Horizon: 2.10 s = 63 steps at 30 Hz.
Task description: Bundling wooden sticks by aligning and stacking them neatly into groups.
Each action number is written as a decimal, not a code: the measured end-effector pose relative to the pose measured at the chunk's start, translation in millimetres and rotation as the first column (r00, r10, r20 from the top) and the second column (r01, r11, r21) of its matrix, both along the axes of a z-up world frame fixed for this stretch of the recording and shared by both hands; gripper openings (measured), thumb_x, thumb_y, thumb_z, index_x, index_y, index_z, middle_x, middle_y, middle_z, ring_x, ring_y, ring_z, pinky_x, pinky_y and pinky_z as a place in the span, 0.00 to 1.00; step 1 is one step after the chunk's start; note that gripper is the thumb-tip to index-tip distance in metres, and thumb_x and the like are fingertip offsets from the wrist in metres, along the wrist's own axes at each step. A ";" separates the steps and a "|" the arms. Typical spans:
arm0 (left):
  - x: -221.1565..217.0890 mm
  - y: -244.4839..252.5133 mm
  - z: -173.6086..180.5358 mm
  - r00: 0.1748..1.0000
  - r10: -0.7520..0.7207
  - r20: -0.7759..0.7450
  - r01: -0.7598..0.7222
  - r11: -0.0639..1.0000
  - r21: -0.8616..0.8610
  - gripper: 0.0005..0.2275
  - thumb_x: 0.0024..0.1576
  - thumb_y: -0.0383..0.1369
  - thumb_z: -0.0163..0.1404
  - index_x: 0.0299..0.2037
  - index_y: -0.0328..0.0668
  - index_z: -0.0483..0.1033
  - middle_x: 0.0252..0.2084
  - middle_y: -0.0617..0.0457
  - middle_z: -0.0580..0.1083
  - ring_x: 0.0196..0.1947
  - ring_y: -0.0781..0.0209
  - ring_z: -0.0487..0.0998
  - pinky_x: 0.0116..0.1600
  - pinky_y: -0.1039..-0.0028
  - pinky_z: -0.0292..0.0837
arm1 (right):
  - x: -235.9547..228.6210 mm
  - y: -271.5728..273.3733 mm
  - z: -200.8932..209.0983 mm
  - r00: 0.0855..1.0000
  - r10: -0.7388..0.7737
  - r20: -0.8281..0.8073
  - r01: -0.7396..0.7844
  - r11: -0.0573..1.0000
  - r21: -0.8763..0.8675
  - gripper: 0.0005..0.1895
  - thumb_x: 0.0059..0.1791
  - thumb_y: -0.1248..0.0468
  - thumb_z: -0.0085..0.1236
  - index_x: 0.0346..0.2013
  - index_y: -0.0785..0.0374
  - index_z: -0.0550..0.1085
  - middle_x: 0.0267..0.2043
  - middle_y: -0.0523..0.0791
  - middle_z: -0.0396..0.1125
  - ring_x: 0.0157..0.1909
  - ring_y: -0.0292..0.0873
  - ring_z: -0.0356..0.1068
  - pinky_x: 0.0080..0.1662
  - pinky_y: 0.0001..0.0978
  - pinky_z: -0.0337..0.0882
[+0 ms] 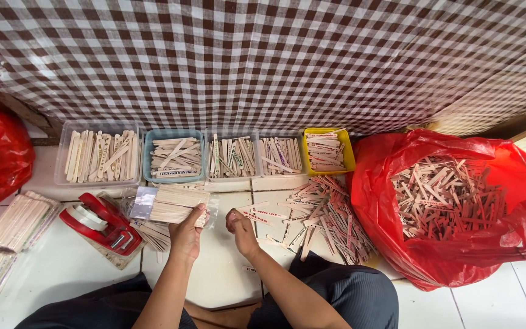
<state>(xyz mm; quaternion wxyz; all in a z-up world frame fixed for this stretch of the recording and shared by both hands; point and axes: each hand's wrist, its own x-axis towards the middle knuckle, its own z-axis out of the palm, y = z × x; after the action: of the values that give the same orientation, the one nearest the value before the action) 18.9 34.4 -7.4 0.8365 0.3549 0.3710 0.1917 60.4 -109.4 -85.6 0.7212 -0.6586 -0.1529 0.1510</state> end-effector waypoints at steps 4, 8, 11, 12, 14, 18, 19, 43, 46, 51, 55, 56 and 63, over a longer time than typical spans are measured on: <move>-1.5 -0.9 11.1 1.000 0.018 0.008 -0.018 1.000 -0.006 0.10 0.47 0.23 0.67 0.35 0.36 0.79 0.31 0.48 0.78 0.26 0.60 0.83 0.35 0.73 0.83 | -0.9 -5.4 58.6 0.995 0.048 0.090 -0.041 0.996 -0.083 0.18 0.59 0.59 0.34 0.29 0.59 0.68 0.21 0.40 0.51 0.25 0.35 0.50 0.32 0.26 0.55; -1.7 -1.9 9.4 0.999 0.014 0.043 -0.011 0.996 -0.085 0.08 0.47 0.22 0.67 0.33 0.36 0.80 0.29 0.48 0.78 0.25 0.60 0.83 0.33 0.74 0.82 | -10.5 -7.9 93.2 0.894 0.098 0.437 0.030 0.960 -0.277 0.12 0.59 0.63 0.41 0.42 0.61 0.75 0.28 0.50 0.63 0.30 0.50 0.65 0.38 0.38 0.69; -7.8 -2.8 29.1 0.999 -0.004 0.042 0.009 0.993 -0.114 0.08 0.47 0.23 0.66 0.33 0.37 0.80 0.28 0.49 0.79 0.25 0.61 0.83 0.33 0.76 0.82 | -16.1 -14.5 97.6 0.834 0.183 0.521 0.094 0.882 -0.461 0.10 0.58 0.59 0.46 0.45 0.56 0.76 0.26 0.48 0.67 0.28 0.51 0.70 0.35 0.40 0.71; -8.9 -4.0 41.7 0.999 -0.027 0.040 0.031 0.993 -0.116 0.07 0.47 0.23 0.66 0.32 0.37 0.81 0.28 0.51 0.79 0.25 0.62 0.83 0.33 0.77 0.81 | -16.9 -18.4 100.2 0.812 0.238 0.533 0.151 0.797 -0.585 0.11 0.58 0.55 0.48 0.48 0.53 0.76 0.25 0.50 0.70 0.27 0.54 0.73 0.32 0.45 0.71; -10.4 -5.4 23.9 0.999 -0.025 0.044 0.031 0.991 -0.132 0.08 0.47 0.23 0.67 0.32 0.37 0.81 0.28 0.50 0.79 0.25 0.62 0.83 0.32 0.77 0.82 | -22.7 -16.6 118.2 0.787 0.293 0.543 0.179 0.734 -0.655 0.12 0.58 0.53 0.47 0.45 0.53 0.75 0.23 0.49 0.70 0.26 0.55 0.73 0.31 0.45 0.72; -12.6 -3.7 -3.0 0.993 -0.093 0.075 0.108 0.969 -0.222 0.06 0.49 0.26 0.66 0.32 0.40 0.81 0.28 0.51 0.79 0.27 0.64 0.83 0.34 0.81 0.81 | -27.1 -19.0 118.9 0.762 0.345 0.548 0.277 0.592 -0.757 0.13 0.58 0.54 0.41 0.40 0.57 0.71 0.20 0.52 0.69 0.24 0.57 0.74 0.29 0.48 0.73; -12.1 -2.0 -6.4 0.993 -0.095 0.077 0.110 0.969 -0.220 0.06 0.49 0.26 0.66 0.32 0.40 0.81 0.28 0.51 0.79 0.27 0.64 0.83 0.34 0.81 0.81 | -26.5 -19.3 118.6 0.762 0.342 0.550 0.279 0.593 -0.756 0.13 0.58 0.54 0.41 0.40 0.57 0.71 0.20 0.52 0.69 0.24 0.57 0.74 0.29 0.48 0.73; -19.5 -10.8 -6.2 0.978 -0.208 0.010 0.208 0.977 -0.042 0.13 0.44 0.22 0.68 0.38 0.36 0.81 0.31 0.48 0.81 0.28 0.58 0.84 0.36 0.67 0.83 | -30.7 -23.6 138.6 0.689 0.492 0.532 0.285 0.492 -0.823 0.13 0.56 0.56 0.39 0.37 0.59 0.70 0.21 0.53 0.70 0.24 0.57 0.75 0.30 0.47 0.75; -21.4 -6.2 -8.8 0.955 -0.294 -0.026 0.295 0.954 0.044 0.13 0.44 0.22 0.68 0.39 0.34 0.82 0.32 0.49 0.81 0.29 0.61 0.84 0.37 0.65 0.83 | -26.3 -30.3 154.4 0.628 0.582 0.516 0.239 0.487 -0.840 0.13 0.55 0.57 0.42 0.36 0.60 0.71 0.22 0.54 0.72 0.25 0.58 0.75 0.31 0.49 0.75; -26.4 -6.6 -7.9 0.911 -0.407 -0.064 0.412 0.905 0.105 0.23 0.45 0.24 0.69 0.51 0.38 0.78 0.40 0.50 0.80 0.35 0.60 0.83 0.42 0.62 0.81 | -26.7 -39.3 149.4 0.601 0.597 0.532 0.274 0.472 -0.838 0.14 0.54 0.57 0.41 0.37 0.60 0.73 0.23 0.52 0.72 0.25 0.57 0.76 0.30 0.49 0.75; -33.4 -12.3 -5.9 0.910 -0.407 -0.075 0.412 0.909 0.064 0.21 0.46 0.25 0.69 0.50 0.44 0.78 0.39 0.54 0.81 0.33 0.64 0.82 0.37 0.71 0.81 | -33.1 -38.9 132.4 0.566 0.563 0.602 0.395 0.455 -0.798 0.10 0.52 0.56 0.44 0.35 0.55 0.71 0.22 0.47 0.71 0.22 0.51 0.75 0.27 0.42 0.75; -33.4 -12.5 -3.8 0.916 -0.397 -0.059 0.400 0.915 0.053 0.20 0.46 0.25 0.68 0.50 0.43 0.78 0.39 0.54 0.81 0.33 0.64 0.82 0.37 0.71 0.81 | -33.7 -38.2 131.1 0.552 0.549 0.628 0.441 0.448 -0.778 0.08 0.52 0.56 0.44 0.34 0.54 0.70 0.21 0.46 0.70 0.21 0.50 0.74 0.26 0.40 0.74; -33.6 -16.6 -2.6 0.935 -0.355 0.020 0.355 0.929 -0.107 0.14 0.50 0.24 0.65 0.46 0.43 0.80 0.38 0.52 0.81 0.31 0.63 0.84 0.35 0.75 0.83 | -40.6 -30.5 111.2 0.541 0.508 0.670 0.532 0.410 -0.741 0.08 0.52 0.55 0.45 0.36 0.53 0.69 0.22 0.43 0.67 0.20 0.47 0.74 0.25 0.38 0.75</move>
<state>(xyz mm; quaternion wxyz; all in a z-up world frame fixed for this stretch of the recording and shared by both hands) -14.7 17.8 -9.9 0.8754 0.3701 0.3105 0.0167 19.8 -139.8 25.6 0.0680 -0.9194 -0.3631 -0.1347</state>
